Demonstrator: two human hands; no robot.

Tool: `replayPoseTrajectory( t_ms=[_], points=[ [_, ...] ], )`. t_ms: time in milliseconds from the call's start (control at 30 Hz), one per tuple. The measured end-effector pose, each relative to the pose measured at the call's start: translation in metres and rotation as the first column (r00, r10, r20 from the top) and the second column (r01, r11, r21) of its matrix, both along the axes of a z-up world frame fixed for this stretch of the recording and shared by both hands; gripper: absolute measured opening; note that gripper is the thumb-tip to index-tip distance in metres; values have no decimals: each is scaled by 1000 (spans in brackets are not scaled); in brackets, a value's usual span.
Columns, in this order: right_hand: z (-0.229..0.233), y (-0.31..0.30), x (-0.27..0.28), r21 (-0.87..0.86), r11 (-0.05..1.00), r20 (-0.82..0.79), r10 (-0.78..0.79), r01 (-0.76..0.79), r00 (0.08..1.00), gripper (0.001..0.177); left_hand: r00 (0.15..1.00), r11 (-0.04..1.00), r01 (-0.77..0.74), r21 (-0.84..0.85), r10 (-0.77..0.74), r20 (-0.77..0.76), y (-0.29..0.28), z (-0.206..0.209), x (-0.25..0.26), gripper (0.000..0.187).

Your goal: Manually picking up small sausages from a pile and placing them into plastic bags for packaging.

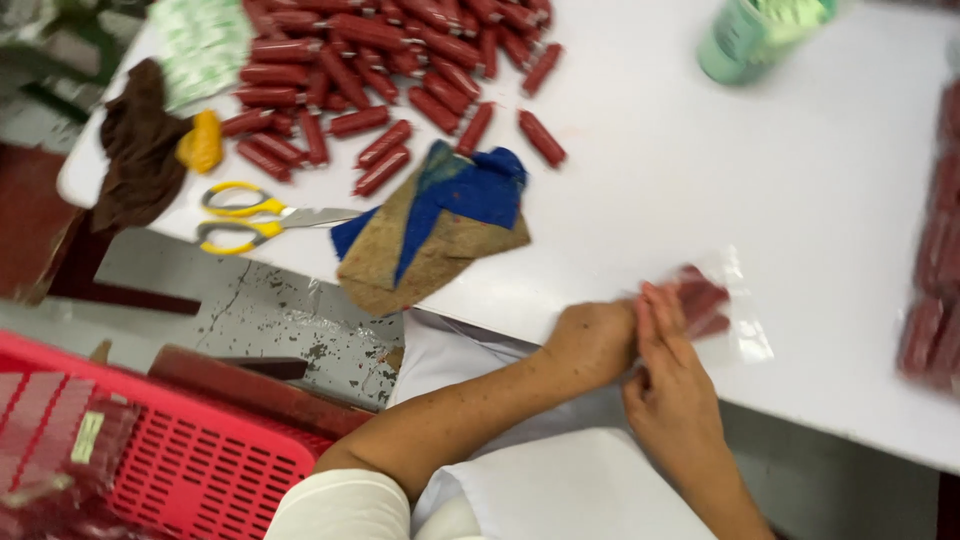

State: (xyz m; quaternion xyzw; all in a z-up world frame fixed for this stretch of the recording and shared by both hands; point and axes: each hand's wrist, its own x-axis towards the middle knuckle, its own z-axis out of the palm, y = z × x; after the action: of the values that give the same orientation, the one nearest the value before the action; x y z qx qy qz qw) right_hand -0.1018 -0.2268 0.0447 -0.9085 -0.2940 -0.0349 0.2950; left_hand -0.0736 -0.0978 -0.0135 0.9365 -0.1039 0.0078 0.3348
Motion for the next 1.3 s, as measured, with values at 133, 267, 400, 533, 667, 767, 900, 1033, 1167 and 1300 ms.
replayPoseTrajectory(
  t_ms=[133,267,400,533,667,767,900,1033,1167,1300],
  points=[
    [-17,5,8,38,998,103,45,-49,994,83,990,995,59,-85,-69,-123,4,-3,16,23],
    [-17,-9,11,105,968,168,208,-227,964,51,924,988,120,94,-76,-374,11,41,28,53],
    [-38,-75,43,158,986,273,-95,52,957,37,890,996,63,57,-30,-454,30,59,22,66],
    [-44,-87,78,270,911,34,-333,312,942,24,977,998,-59,11,60,-205,13,27,18,58],
    [-50,-85,79,332,864,-220,-321,380,921,20,1000,985,-1,173,-2,13,14,16,15,39],
    [-60,-85,76,301,877,-207,-323,374,923,21,996,963,40,266,-61,71,23,20,17,36],
    [-48,-76,77,264,927,-77,-254,266,964,23,883,914,-49,402,-148,445,28,19,28,34],
    [-53,-77,74,296,920,-125,-227,255,966,24,930,893,357,273,-367,-14,33,44,26,46],
    [-60,-78,73,253,954,-54,-152,160,987,28,832,850,468,242,-332,-446,29,65,43,52],
    [-51,-69,75,155,981,116,-133,114,984,35,740,806,564,181,-396,-543,32,96,50,77]
  ],
)
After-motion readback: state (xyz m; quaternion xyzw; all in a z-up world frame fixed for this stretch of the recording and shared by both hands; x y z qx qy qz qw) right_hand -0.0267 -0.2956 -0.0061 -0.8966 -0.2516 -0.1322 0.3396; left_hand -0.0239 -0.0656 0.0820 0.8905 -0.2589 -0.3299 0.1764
